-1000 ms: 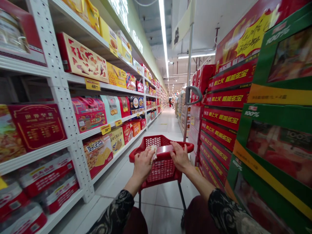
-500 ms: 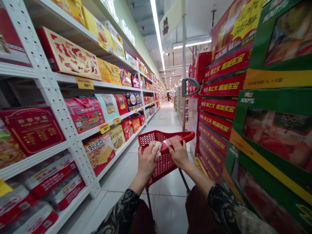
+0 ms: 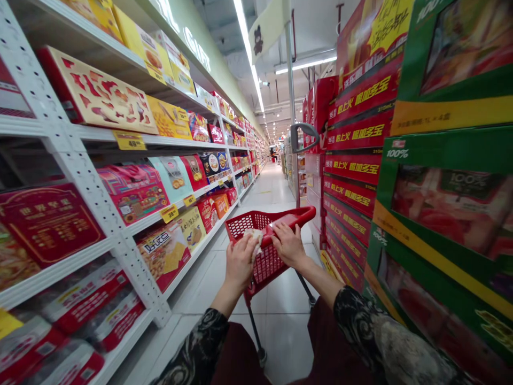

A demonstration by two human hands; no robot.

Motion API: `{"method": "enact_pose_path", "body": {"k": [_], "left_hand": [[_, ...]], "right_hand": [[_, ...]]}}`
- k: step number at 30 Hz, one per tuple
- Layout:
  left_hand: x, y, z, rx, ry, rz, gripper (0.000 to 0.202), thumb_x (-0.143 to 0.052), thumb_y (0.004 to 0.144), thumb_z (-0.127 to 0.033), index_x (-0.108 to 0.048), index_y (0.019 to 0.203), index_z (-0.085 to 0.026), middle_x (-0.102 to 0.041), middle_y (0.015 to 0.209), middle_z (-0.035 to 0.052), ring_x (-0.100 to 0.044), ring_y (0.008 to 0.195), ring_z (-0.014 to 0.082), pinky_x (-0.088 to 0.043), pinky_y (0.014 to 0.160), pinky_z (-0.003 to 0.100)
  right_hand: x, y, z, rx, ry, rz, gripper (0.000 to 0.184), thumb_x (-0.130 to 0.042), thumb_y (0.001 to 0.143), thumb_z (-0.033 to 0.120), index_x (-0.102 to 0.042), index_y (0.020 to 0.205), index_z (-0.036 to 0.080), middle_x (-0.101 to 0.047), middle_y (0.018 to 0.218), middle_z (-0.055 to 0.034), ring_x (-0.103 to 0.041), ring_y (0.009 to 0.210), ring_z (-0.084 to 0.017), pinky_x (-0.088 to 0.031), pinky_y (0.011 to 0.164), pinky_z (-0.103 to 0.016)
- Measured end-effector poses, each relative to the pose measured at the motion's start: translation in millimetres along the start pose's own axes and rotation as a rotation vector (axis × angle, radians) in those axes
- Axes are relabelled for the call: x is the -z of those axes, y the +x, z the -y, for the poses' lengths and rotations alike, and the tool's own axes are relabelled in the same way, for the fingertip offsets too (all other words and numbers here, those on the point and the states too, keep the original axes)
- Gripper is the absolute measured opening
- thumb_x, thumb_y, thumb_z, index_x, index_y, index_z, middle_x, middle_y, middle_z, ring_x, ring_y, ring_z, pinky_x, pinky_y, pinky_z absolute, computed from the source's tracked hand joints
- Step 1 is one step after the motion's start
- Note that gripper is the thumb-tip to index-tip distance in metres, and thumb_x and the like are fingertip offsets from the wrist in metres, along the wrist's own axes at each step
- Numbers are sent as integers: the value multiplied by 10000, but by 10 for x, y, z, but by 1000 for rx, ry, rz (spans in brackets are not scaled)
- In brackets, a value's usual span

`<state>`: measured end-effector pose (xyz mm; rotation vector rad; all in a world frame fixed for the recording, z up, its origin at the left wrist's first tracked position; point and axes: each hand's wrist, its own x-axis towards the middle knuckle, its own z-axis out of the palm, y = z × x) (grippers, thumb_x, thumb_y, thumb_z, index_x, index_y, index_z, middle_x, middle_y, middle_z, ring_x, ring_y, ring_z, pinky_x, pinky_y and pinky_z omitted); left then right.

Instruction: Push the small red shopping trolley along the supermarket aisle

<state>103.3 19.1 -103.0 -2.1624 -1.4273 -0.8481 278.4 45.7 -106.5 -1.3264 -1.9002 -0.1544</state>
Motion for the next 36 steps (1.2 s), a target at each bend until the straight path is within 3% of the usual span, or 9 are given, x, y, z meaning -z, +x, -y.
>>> {"method": "enact_pose_path", "body": {"k": [4,11,17,19,27,34,36], "left_hand": [[-80,76,-137,-51,-13,27,325,-415,861,-230,-564,1147,-267,-524,1308,62,-506,1154,209,-304,1008,474],[-80,27,132,84,-11,-19,344,-370,878,-236,-538,1177,-238,-496,1333,82,-494,1175,204,-344,982,460],[-169,173,-221,-26,8,30,352,-395,857,-198,-553,1170,-225,-505,1323,87,-486,1181,215,-300,1015,486],[-180,170,-235,-30,18,30,363,-385,858,-196,-546,1182,-221,-491,1336,92,-477,1192,221,-277,1027,504],[2,-47,274,134,62,-9,372,-341,884,-264,-523,1207,-235,-498,1328,100,-487,1183,230,-284,1012,527],[-95,153,-155,7,5,53,375,-394,852,-217,-534,1199,-251,-496,1334,75,-481,1183,213,-293,1020,478],[-108,165,-164,-4,1,59,377,-392,855,-220,-528,1204,-261,-491,1339,69,-479,1185,213,-265,1035,491]], "right_hand": [[-11,-27,49,68,26,14,344,-368,912,290,-538,1203,224,-493,1326,-78,-379,1267,-234,-120,1051,-574],[57,-45,-66,63,56,0,353,-367,902,246,-539,1206,198,-537,1281,-91,-434,1227,-218,-116,1057,-542],[57,97,167,82,37,-42,384,-363,905,269,-510,1243,159,-490,1325,-111,-391,1260,-231,-135,1063,-509],[52,128,206,85,8,-20,381,-366,906,282,-518,1234,160,-479,1334,-114,-377,1269,-243,-144,1056,-526],[-72,37,119,91,-19,40,361,-377,909,331,-536,1206,200,-470,1346,-94,-371,1271,-246,-123,1048,-574],[-50,41,161,44,-24,54,372,-325,929,315,-509,1235,209,-470,1346,-90,-354,1284,-228,-141,1046,-575],[-29,41,137,47,-21,68,370,-320,931,313,-506,1237,220,-470,1347,-81,-358,1281,-223,-135,1046,-580]]}}
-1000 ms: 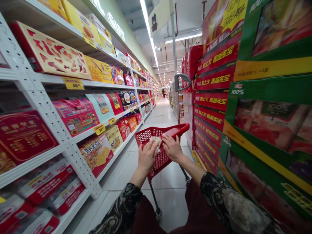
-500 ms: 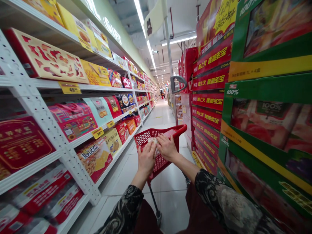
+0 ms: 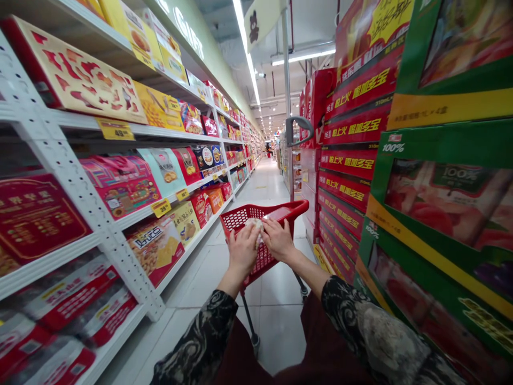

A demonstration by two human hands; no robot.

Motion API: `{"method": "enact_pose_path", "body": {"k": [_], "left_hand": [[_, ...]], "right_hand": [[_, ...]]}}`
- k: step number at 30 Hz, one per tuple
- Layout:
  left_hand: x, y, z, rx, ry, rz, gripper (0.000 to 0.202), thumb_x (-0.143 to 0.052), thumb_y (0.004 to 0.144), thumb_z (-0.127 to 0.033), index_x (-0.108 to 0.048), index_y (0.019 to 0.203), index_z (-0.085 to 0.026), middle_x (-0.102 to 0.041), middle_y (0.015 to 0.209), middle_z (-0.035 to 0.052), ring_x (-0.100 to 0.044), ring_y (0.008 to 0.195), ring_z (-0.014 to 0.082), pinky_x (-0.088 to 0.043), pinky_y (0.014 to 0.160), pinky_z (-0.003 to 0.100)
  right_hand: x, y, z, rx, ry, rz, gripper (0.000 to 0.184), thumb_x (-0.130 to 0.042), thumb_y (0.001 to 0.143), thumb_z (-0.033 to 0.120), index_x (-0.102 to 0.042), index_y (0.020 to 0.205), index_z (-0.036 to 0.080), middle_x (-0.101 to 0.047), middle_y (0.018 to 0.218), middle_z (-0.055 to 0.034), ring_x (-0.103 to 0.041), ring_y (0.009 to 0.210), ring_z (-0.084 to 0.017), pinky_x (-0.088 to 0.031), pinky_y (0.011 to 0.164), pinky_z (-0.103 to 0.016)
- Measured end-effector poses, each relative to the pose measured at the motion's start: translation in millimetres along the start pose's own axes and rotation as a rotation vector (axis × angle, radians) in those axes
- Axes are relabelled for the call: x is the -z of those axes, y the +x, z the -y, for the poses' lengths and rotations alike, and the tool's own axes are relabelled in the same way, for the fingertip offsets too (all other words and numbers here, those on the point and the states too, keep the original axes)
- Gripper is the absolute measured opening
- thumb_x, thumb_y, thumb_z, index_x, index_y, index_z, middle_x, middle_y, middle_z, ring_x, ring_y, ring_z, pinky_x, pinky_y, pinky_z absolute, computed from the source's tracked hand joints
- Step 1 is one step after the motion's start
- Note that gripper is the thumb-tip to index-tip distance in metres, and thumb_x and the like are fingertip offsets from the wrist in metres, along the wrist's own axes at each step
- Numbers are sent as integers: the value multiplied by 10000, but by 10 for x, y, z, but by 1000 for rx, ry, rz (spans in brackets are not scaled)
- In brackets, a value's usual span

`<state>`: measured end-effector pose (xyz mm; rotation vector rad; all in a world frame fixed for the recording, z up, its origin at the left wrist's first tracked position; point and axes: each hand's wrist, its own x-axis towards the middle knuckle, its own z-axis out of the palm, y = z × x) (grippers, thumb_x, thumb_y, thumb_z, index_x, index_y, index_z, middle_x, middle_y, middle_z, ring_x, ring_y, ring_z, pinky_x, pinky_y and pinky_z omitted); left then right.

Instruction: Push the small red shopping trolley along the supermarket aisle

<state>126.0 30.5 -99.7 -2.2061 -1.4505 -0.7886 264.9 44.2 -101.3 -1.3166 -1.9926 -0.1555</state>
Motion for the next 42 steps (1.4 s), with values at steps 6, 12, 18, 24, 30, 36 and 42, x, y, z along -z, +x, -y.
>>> {"method": "enact_pose_path", "body": {"k": [6,12,18,24,30,36,42], "left_hand": [[143,-159,408,147,42,-20,371,-343,884,-276,-523,1206,-247,-491,1336,92,-486,1181,226,-251,1029,528],[78,-94,158,67,-4,27,396,-366,864,-229,-506,1233,-248,-470,1356,81,-448,1220,214,-268,1035,488],[30,-1,137,71,-40,31,386,-379,857,-243,-514,1219,-258,-491,1340,68,-484,1181,218,-241,1047,510],[151,-46,489,247,-140,47,365,-319,890,-319,-526,1181,-244,-538,1293,62,-474,1194,198,-313,1009,485],[89,-46,408,234,-213,25,332,-344,878,-303,-560,1123,-241,-596,1208,59,-512,1132,192,-343,983,447],[68,-48,266,238,-184,30,339,-313,891,-304,-541,1135,-246,-593,1209,66,-506,1114,214,-244,1015,545],[29,30,107,174,-158,55,337,-328,893,-299,-531,1161,-294,-584,1229,39,-504,1120,202,-228,1030,533]], "right_hand": [[-6,-11,-53,6,34,7,366,-347,917,306,-510,1232,217,-474,1345,-74,-358,1279,-223,-117,1049,-584],[-52,28,90,2,19,-31,392,-343,918,316,-493,1252,178,-461,1351,-105,-359,1277,-231,-120,1061,-548],[-66,35,38,-20,31,-22,377,-341,922,315,-502,1239,189,-468,1347,-94,-362,1276,-223,-118,1060,-555],[-91,-10,-59,-9,42,-16,382,-372,911,303,-488,1257,191,-441,1369,-81,-331,1297,-217,-96,1062,-571],[-100,29,-115,0,57,10,435,-410,888,310,-451,1302,182,-418,1385,-93,-303,1315,-222,-153,1068,-527],[-50,44,-222,32,90,53,485,-429,869,318,-416,1332,175,-392,1400,-105,-274,1330,-233,-151,1066,-536],[20,116,-469,6,135,67,421,-383,890,296,-471,1291,202,-440,1369,-94,-305,1316,-234,-187,1048,-539]]}}
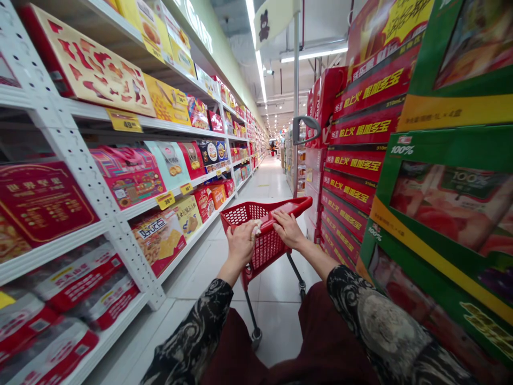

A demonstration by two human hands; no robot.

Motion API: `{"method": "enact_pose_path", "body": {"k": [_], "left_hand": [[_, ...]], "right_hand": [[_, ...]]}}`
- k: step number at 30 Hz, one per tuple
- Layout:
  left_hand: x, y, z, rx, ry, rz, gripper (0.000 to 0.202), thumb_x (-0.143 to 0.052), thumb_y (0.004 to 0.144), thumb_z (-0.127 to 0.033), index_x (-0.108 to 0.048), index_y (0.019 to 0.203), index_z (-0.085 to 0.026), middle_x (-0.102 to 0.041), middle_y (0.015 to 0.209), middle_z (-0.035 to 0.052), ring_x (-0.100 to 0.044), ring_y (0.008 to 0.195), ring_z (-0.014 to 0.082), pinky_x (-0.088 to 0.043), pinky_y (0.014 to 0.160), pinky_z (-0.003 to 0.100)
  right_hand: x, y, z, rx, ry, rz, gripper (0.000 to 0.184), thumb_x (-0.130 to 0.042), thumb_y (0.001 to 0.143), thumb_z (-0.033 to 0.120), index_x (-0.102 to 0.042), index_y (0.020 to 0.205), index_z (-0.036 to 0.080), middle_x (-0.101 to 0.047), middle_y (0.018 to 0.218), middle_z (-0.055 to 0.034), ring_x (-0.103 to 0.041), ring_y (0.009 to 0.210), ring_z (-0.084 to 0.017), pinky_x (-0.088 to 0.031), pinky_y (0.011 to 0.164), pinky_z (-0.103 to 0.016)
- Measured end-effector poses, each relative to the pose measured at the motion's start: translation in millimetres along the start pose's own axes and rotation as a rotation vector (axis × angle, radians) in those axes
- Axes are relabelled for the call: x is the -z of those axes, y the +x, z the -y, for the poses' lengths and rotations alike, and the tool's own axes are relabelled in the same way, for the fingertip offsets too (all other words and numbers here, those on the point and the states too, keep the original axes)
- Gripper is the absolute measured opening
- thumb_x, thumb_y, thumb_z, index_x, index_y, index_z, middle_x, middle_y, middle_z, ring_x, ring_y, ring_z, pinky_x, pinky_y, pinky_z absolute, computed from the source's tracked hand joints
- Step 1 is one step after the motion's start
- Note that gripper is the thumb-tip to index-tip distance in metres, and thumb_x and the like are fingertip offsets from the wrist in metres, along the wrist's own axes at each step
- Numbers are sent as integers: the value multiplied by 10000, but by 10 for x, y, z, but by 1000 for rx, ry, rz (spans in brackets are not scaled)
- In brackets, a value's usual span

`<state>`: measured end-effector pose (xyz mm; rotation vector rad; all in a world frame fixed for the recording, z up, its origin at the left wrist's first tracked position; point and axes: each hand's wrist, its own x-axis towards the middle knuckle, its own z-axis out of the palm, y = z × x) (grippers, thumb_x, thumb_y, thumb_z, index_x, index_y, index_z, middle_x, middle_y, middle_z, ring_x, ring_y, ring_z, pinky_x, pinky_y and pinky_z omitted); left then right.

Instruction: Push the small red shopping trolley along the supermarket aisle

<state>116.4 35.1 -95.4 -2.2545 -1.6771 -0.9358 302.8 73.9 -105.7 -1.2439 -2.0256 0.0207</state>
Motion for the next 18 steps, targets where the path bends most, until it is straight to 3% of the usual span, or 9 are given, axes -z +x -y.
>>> {"method": "enact_pose_path", "body": {"k": [5,11,15,18], "left_hand": [[-134,11,-250,-52,-25,-12,367,-338,895,-292,-479,1233,-314,-510,1324,37,-456,1193,193,-224,1037,544],[-285,-27,-540,-171,-8,15,411,-355,879,-251,-447,1279,-272,-429,1388,79,-399,1256,213,-214,1040,582],[-307,-9,-497,-242,-14,11,412,-359,878,-249,-446,1279,-275,-420,1392,88,-419,1244,207,-156,1058,591],[-324,4,-325,-120,-13,-2,416,-329,888,-248,-426,1288,-307,-418,1394,64,-450,1220,190,-166,1062,575]], "right_hand": [[97,91,-129,-96,-52,2,390,-354,910,316,-518,1241,188,-468,1348,-88,-326,1302,-242,-241,1027,-515],[97,43,94,-122,-68,-139,395,-283,931,293,-539,1211,182,-497,1320,-99,-375,1271,-225,-218,1034,-504],[149,-62,146,-104,-13,-162,415,-262,934,293,-499,1255,178,-544,1271,-101,-466,1196,-208,-254,1027,-455],[202,-111,88,-106,-4,-173,418,-302,921,299,-470,1283,176,-552,1263,-100,-492,1167,-207,-298,1000,-412]]}}
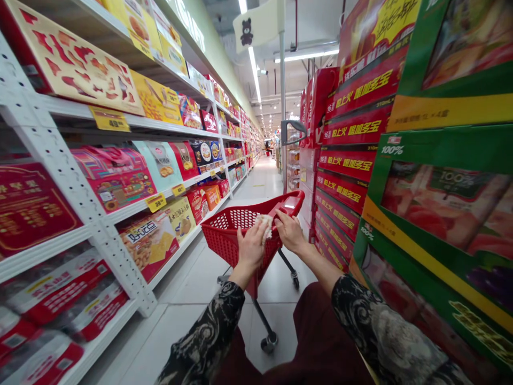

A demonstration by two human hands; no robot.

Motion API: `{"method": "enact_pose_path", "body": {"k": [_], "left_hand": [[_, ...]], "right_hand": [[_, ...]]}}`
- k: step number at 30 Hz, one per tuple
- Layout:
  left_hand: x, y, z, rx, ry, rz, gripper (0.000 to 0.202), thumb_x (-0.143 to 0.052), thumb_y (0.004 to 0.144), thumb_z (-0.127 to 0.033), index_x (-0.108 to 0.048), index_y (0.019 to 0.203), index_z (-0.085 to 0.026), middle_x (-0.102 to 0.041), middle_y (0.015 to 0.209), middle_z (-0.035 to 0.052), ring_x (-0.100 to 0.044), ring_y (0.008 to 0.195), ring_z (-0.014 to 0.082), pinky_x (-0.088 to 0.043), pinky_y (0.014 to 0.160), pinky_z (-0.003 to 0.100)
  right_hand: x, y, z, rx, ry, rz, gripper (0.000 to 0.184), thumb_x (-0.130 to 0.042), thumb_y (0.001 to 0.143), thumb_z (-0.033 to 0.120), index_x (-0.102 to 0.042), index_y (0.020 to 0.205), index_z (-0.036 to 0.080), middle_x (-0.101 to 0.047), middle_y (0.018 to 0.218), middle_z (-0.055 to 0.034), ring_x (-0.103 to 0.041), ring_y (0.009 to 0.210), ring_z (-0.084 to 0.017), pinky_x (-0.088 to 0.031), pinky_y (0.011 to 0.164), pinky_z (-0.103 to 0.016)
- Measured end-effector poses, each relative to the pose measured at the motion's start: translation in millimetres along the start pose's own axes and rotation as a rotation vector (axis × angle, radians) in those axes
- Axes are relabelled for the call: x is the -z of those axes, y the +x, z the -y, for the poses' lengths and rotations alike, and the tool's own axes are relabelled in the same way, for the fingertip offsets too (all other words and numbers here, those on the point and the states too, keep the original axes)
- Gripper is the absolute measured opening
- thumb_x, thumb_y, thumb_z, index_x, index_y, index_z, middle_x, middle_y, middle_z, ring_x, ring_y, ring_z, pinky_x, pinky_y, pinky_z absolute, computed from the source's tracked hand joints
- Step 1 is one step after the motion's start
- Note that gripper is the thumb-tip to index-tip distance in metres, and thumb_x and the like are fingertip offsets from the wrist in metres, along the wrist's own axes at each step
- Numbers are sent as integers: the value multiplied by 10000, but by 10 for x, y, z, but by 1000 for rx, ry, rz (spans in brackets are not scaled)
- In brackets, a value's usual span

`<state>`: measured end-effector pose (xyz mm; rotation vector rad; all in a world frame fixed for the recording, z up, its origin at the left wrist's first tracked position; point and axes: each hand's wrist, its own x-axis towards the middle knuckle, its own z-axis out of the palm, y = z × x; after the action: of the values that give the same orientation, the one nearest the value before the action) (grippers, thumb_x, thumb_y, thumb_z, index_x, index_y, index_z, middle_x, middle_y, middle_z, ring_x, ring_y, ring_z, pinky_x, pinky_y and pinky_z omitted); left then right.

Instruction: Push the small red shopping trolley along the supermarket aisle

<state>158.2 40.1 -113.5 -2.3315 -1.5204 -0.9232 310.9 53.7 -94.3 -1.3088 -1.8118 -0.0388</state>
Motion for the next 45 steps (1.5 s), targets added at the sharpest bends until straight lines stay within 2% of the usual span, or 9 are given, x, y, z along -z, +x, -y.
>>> {"method": "enact_pose_path", "body": {"k": [4,8,12,18,20,26,28,36,45], "left_hand": [[-39,-46,128,118,19,30,416,-318,889,-243,-426,1286,-304,-420,1392,64,-435,1238,191,-208,1045,576],[-69,-46,-76,-8,39,5,424,-333,881,-225,-430,1289,-281,-393,1408,78,-386,1278,191,-192,1057,563],[-76,-14,-229,-126,44,-7,433,-344,878,-229,-420,1301,-282,-390,1409,81,-382,1281,197,-158,1070,561],[-86,-90,85,33,120,37,442,-315,888,-233,-389,1320,-287,-363,1423,73,-375,1286,211,-195,1035,610],[-82,-96,95,46,140,47,442,-307,892,-235,-383,1323,-288,-366,1422,72,-372,1288,205,-215,1033,600],[-78,47,-296,-130,105,85,433,-297,901,-269,-391,1323,-250,-326,1442,62,-338,1308,183,-186,1076,549],[-84,82,-330,-170,96,92,433,-292,903,-278,-395,1322,-240,-327,1441,63,-335,1309,181,-158,1087,545],[-127,-19,70,56,175,135,475,-257,889,-211,-341,1354,-252,-306,1453,63,-305,1326,196,-222,1047,574],[-68,252,-308,-62,45,263,499,-294,872,-238,-296,1370,-217,-268,1477,67,-274,1335,187,-194,1075,531]], "right_hand": [[33,-7,-77,0,2,-56,427,-327,906,288,-465,1289,158,-560,1250,-102,-527,1116,-200,-348,947,-348],[44,-29,-102,-10,-25,-72,430,-332,904,282,-457,1295,152,-572,1233,-107,-526,1113,-207,-331,954,-364],[76,-74,-80,21,-39,-59,420,-321,913,284,-442,1299,171,-564,1246,-99,-506,1141,-203,-232,1024,-425],[90,-109,-26,59,-44,-96,413,-312,914,282,-448,1288,169,-532,1284,-100,-471,1185,-204,-143,1068,-469],[75,-110,-20,66,-54,-113,409,-313,914,281,-455,1281,171,-536,1278,-102,-473,1182,-208,-154,1062,-483],[52,-119,-24,121,-67,-131,390,-309,916,278,-485,1246,168,-554,1256,-107,-486,1167,-205,-181,1048,-467],[61,-121,-31,116,-60,-129,389,-306,916,278,-490,1240,166,-563,1245,-105,-491,1161,-201,-183,1047,-458],[51,-141,-35,89,-82,-99,378,-331,909,277,-508,1225,169,-566,1240,-107,-490,1160,-205,-177,1042,-455],[35,-139,-8,58,-151,-38,368,-340,914,284,-501,1233,201,-583,1223,-72,-526,1095,-205,-153,1039,-466]]}}
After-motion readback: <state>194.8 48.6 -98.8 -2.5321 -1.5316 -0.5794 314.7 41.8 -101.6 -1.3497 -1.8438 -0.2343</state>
